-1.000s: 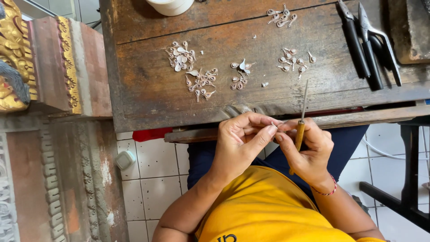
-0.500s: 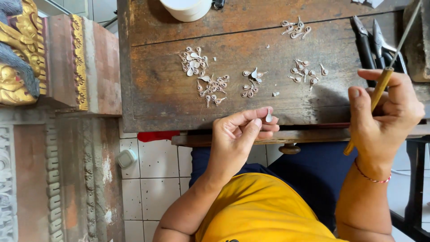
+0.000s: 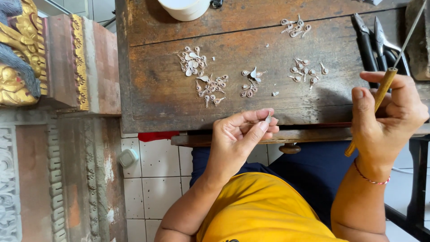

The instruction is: Refining and cleaning small silver jewelry components using a hand tool on a wooden workbench.

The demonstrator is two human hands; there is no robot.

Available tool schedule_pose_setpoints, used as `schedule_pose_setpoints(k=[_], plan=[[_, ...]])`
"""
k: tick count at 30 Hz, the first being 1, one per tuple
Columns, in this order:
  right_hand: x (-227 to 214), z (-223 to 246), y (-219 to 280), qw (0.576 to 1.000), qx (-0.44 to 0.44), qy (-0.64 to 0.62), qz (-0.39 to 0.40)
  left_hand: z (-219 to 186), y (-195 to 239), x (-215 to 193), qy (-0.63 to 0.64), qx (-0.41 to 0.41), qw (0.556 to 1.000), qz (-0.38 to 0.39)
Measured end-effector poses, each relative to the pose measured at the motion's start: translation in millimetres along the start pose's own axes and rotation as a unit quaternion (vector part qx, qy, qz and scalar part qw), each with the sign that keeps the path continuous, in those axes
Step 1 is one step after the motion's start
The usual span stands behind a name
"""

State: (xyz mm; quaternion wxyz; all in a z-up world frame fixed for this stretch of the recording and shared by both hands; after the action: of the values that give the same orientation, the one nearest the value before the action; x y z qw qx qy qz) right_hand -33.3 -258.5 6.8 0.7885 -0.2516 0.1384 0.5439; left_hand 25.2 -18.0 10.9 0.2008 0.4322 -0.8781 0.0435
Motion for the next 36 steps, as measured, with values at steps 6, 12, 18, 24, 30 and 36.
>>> schedule_pose_setpoints(k=[6, 12, 18, 24, 30, 36], plan=[[2, -4, 3, 1.0, -0.01, 0.011, -0.015, 5, 2, 0, -0.001, 0.024, 1.0, 0.006], [1, -8, 4, 1.0, -0.011, 0.013, -0.014, -5, 4, 2, -0.146, 0.115, 0.982, -0.017], [2, -11, 6, 1.0, 0.005, -0.005, -0.015, -11, 6, 4, -0.207, 0.124, 0.97, -0.034], [2, -15, 8, 1.0, -0.008, 0.018, -0.019, -8, 5, 2, -0.198, 0.124, 0.972, -0.035], [3, -19, 9, 1.0, -0.008, -0.006, -0.023, -13, 6, 4, -0.242, 0.128, 0.961, -0.046], [4, -20, 6, 0.999, -0.021, -0.025, -0.034, -16, 8, 4, -0.281, 0.133, 0.949, -0.054]])
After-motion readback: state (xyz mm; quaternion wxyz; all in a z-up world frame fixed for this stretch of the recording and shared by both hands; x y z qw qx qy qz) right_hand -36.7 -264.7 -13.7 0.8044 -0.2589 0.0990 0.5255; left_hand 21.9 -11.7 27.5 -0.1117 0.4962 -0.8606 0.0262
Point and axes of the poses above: each hand's wrist, its own y-axis away from the middle knuckle, its own x-axis out of the palm, z = x × y, the point moved 3 cm from there along -y, towards the middle knuckle, and after that the axes turned 15 degrees about z, right-handed, at the moved point
